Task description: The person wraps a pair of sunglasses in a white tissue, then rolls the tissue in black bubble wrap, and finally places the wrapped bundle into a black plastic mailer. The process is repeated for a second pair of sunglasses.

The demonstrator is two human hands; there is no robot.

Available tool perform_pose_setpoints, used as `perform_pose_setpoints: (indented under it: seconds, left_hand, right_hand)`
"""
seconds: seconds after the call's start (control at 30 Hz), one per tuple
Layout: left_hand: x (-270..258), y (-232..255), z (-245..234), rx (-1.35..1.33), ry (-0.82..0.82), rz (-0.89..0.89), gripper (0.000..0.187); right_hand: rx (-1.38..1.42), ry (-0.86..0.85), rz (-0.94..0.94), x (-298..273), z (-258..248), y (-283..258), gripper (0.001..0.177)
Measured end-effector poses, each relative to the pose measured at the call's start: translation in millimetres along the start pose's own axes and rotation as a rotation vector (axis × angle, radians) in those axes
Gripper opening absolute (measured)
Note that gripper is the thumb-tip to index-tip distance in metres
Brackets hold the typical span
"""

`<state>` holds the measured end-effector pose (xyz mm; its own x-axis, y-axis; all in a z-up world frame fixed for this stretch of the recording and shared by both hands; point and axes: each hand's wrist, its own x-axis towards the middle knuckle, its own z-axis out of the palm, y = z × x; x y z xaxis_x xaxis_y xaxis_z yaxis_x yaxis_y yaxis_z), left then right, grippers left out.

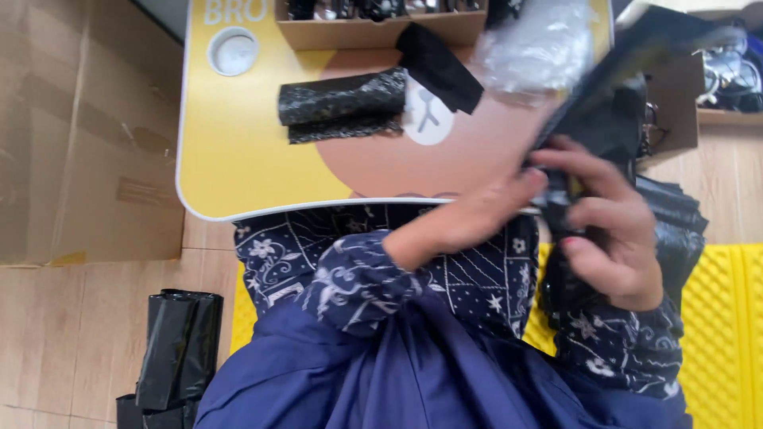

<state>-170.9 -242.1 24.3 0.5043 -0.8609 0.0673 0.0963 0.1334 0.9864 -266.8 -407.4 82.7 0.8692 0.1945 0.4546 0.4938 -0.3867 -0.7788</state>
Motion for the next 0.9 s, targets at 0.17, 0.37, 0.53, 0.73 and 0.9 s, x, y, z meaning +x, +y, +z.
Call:
perform_pose_setpoints:
  seconds: [0.17, 0.37, 0.53, 0.73, 0.9]
  left_hand:
    - [-56.4, 14.4, -107.3, -0.047, 0.384, 0.193, 0.067]
    - [-117.8, 23.3, -195.7, 0.237, 0.862, 0.230, 0.057]
    - [-159.8, 24.0, -240.8, 0.460, 1.186, 0.079, 0.038]
    - [-187.9, 9.1, -270.1, 0.538, 1.349, -0.149, 0.074]
    - [-186.6, 32.9, -267.2, 0.446, 1.269, -0.038, 0.072]
  right_hand:
    - [-0.076, -0.400, -0.214, 99.8, 68.2, -9.8, 0.010]
    - [-0.292, -0.558, -0.482, 149.2, 167.4, 20.9, 0.012]
    - [-0.426, -0.661, -0.521, 163.6, 205.7, 41.8, 0.015]
    - [-0.239, -0.543, -0.369, 194.9, 197.6, 59.0, 0.028]
    - [-0.452, -0.375, -0.306, 228.7, 181.5, 69.8, 0.021]
